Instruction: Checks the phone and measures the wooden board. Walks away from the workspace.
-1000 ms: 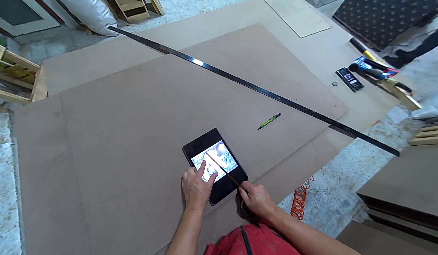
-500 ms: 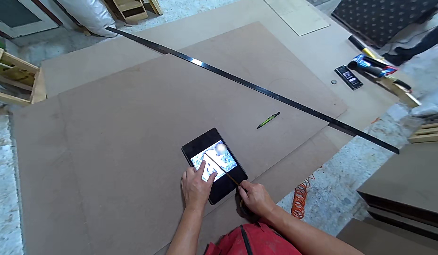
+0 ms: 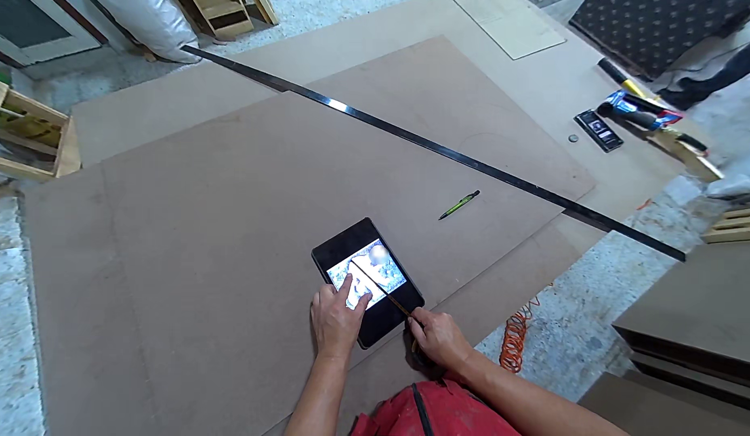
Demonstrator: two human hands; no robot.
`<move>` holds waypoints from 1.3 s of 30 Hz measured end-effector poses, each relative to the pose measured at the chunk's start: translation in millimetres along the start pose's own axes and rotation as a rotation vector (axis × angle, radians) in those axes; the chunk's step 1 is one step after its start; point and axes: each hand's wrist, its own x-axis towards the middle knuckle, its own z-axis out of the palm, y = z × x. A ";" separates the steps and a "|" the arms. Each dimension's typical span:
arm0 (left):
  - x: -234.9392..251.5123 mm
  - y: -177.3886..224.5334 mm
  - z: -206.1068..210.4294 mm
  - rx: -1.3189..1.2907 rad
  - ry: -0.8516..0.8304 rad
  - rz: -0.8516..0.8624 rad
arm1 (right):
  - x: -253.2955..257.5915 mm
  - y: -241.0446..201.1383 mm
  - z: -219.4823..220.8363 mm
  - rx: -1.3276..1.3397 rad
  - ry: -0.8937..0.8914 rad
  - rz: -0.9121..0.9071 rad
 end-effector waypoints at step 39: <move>-100.6 -49.7 18.4 0.187 0.236 -0.278 | 255.3 40.7 -174.1 -0.361 -0.410 -0.799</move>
